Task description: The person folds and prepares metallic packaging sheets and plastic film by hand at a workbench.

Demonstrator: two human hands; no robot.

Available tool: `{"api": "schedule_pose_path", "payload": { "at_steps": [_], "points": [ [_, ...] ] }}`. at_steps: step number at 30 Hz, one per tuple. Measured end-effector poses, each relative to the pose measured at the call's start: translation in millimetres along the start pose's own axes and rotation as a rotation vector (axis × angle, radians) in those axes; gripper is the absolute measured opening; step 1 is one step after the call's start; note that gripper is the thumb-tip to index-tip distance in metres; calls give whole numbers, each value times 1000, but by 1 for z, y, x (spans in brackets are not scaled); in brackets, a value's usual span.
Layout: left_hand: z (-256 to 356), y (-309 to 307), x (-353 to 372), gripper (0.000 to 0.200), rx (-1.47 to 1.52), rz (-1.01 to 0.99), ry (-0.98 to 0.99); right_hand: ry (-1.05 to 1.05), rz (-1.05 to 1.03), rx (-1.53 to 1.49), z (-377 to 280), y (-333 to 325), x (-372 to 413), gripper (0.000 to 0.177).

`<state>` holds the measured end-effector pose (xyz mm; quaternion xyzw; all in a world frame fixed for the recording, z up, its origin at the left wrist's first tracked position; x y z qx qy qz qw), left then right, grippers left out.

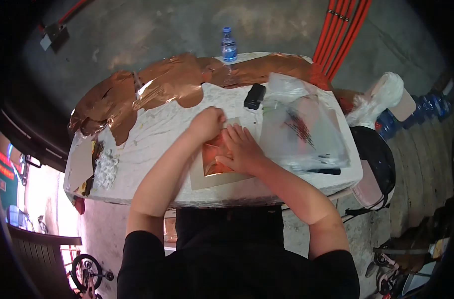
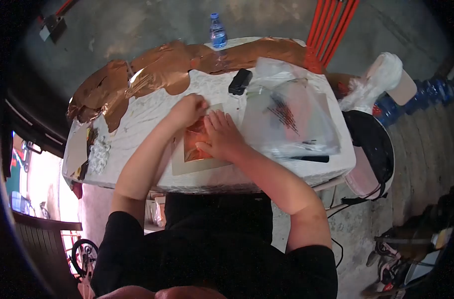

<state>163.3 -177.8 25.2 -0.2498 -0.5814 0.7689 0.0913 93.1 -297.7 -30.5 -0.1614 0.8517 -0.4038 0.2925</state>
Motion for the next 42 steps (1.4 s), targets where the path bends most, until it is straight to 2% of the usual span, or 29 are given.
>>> {"api": "schedule_pose_path", "payload": {
  "at_steps": [2,3,5,6,7,10,11,14,16,23,29,31,37,42],
  "points": [
    [-33,-2,16,10,55,-308,-256,-6,-5,-3,0,1,1,77],
    [-42,0,22,10,50,-308,-268,-4,-5,8,0,1,1,78],
    [-53,6,32,8,163,-176,-167,-9,-19,10,-1,0,1,78],
    [-48,4,34,8,219,-256,-192,4,-26,16,-2,0,1,79],
    [-47,5,34,8,220,-251,-203,17,-34,24,-2,0,0,79],
    [-37,9,30,10,135,-168,-22,40,-80,58,-2,0,0,79],
    [-36,11,29,10,135,-164,-29,34,-85,58,-3,0,-1,79],
    [-35,14,24,12,104,-217,-79,57,-109,65,-3,0,0,80],
    [-37,20,22,11,162,-330,-110,61,-110,62,-2,1,-1,80],
    [-38,20,13,13,66,-355,-67,58,-119,65,-2,0,-1,79],
    [-35,20,2,17,-26,-448,-46,68,-134,48,-3,-2,-2,79],
    [-36,23,-2,19,-54,-488,18,99,-167,57,-3,-1,-2,80],
    [-32,26,-4,28,-110,-621,-48,109,-159,-2,-1,1,-4,84],
    [-34,25,1,29,-109,-644,-71,147,-203,46,-2,1,-4,84]
  ]
}}
Point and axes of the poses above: each hand's wrist, its own x-axis away from the middle knuckle, its own y-axis out of the palm, z = x × y, the point moved 4 cm from there along -x, towards the middle knuckle, and after that the axes turned 15 degrees about -x, right-handed, at the moved point
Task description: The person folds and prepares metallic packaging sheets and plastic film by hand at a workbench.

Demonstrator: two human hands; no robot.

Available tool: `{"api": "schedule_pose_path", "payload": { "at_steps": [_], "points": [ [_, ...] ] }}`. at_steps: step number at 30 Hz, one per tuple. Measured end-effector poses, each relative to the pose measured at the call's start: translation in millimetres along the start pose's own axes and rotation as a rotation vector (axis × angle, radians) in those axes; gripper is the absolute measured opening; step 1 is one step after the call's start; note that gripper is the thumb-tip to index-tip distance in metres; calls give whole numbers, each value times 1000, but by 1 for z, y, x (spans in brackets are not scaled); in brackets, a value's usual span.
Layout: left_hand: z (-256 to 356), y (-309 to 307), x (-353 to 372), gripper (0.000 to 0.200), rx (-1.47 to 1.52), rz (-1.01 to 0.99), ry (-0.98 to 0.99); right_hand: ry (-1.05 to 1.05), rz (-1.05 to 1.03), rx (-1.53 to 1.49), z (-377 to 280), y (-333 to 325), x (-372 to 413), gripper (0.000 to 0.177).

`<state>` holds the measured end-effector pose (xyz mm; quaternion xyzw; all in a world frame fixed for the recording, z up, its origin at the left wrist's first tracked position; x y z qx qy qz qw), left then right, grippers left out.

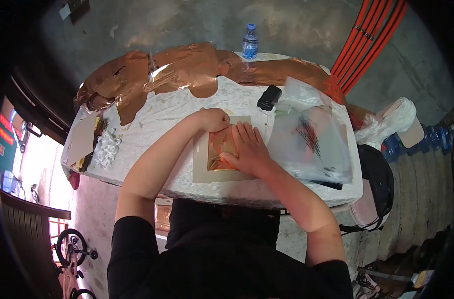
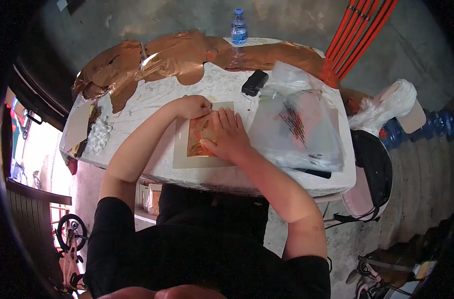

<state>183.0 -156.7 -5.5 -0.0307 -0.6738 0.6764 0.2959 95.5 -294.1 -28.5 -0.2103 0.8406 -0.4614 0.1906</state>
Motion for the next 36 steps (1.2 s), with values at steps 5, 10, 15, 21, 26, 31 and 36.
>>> {"api": "schedule_pose_path", "payload": {
  "at_steps": [5,10,15,21,26,31,36],
  "points": [
    [8,-2,13,28,-91,42,-108,3,-8,0,-1,-2,0,84],
    [1,-1,20,32,-250,243,-113,-17,-24,14,-3,-4,0,83],
    [-9,17,36,33,-285,521,-116,-47,8,16,-3,-3,1,83],
    [-13,16,53,24,-270,761,-132,-72,13,18,-4,-4,0,84],
    [3,19,70,35,116,690,173,-57,18,25,-1,-1,0,85],
    [7,42,79,76,-80,402,234,-34,-14,30,-3,-4,0,92],
    [-3,35,85,99,-117,265,244,-46,-23,43,-4,-5,2,96]
  ]
}}
Point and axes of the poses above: each hand's wrist, its own x-axis away from the middle knuckle, its own y-axis out of the palm, z = x × y, the point moved 4 cm from there along -x, towards the middle knuckle, and after that the axes turned 15 degrees about -x, right-handed, at the moved point
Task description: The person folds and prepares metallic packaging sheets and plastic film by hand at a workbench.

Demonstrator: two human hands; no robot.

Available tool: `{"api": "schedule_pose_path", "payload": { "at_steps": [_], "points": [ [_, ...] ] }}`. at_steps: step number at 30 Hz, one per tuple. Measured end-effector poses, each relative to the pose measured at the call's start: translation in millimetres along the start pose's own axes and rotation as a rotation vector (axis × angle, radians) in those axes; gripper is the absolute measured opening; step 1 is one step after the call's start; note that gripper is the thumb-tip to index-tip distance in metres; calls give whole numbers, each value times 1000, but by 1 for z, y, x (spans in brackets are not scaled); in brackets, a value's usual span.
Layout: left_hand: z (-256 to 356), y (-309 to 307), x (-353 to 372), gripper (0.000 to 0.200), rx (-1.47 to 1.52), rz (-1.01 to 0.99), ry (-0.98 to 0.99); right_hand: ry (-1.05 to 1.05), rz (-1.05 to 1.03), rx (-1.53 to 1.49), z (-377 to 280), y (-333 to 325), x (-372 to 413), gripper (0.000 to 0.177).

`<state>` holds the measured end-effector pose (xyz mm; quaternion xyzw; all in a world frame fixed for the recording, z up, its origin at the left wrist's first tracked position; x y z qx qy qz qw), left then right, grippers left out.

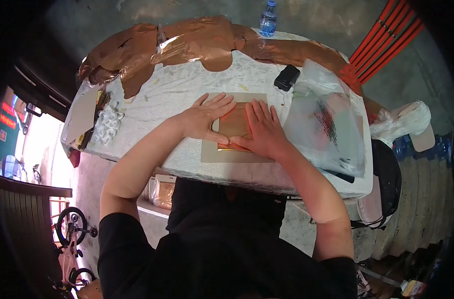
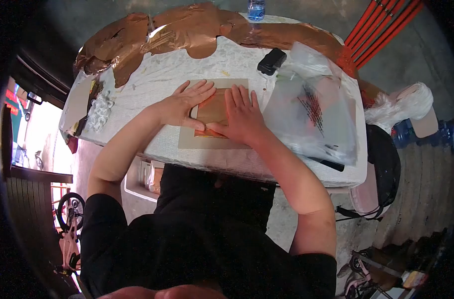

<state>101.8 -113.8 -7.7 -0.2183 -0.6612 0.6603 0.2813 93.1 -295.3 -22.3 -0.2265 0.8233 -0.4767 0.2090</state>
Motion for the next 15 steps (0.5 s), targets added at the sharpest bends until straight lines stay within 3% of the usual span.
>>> {"api": "schedule_pose_path", "payload": {
  "at_steps": [4,11,14,15],
  "points": [
    [-4,-2,5,121,2,-97,-54,4,4,-8,0,0,-1,99],
    [-25,-6,31,124,22,-161,-133,15,2,-19,4,1,-1,101],
    [-36,-15,32,107,-7,-128,-170,31,-1,-31,2,1,-1,102],
    [-33,-26,29,89,204,4,-210,33,-14,-39,1,1,-2,102]
  ]
}}
Point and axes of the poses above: each hand's wrist, its own x-axis away from the middle knuckle, its own y-axis out of the palm, z = x × y, the point moved 4 cm from there along -x, towards the middle knuckle, and after that the axes turned 15 degrees about -x, right-handed, at the moved point
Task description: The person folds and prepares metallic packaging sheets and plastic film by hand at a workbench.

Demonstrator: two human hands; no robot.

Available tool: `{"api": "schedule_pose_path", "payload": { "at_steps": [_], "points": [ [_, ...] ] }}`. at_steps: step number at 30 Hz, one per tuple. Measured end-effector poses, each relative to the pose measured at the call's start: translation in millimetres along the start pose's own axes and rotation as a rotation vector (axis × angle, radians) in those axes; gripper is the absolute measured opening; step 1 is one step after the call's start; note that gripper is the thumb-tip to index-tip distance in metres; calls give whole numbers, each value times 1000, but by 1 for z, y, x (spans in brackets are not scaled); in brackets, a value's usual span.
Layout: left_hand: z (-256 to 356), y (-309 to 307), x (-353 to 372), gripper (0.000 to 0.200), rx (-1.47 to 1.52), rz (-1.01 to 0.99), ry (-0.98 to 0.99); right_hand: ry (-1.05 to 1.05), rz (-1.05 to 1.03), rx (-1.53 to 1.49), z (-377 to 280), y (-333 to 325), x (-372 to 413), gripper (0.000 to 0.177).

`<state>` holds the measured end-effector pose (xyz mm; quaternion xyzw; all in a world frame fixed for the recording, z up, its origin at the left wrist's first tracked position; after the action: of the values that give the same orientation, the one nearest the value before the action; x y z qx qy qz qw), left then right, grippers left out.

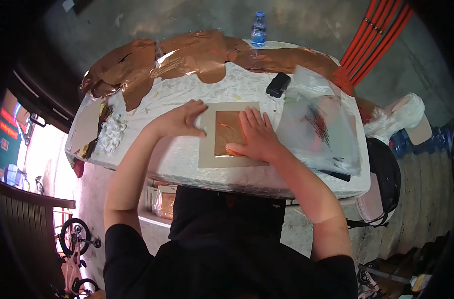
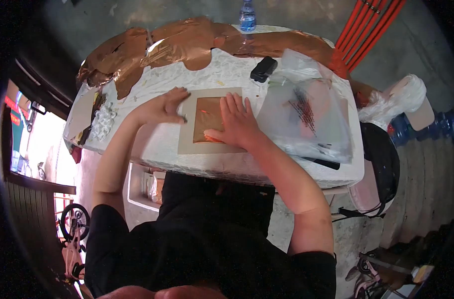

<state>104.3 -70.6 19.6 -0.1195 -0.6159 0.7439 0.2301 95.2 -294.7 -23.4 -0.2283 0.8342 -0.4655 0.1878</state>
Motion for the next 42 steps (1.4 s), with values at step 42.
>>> {"api": "schedule_pose_path", "payload": {
  "at_steps": [42],
  "points": [
    [-59,-12,119,21,63,196,-264,-36,33,-11,3,-1,0,99]
  ]
}}
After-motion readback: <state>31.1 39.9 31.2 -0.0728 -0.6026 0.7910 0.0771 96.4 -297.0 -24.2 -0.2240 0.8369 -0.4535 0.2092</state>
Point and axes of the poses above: each hand's wrist, its own x-axis away from the middle knuckle, its own y-axis out of the palm, z = x × y, the point moved 4 cm from there along -x, towards the middle knuckle, and after that the axes turned 15 degrees about -x, right-handed, at the moved point
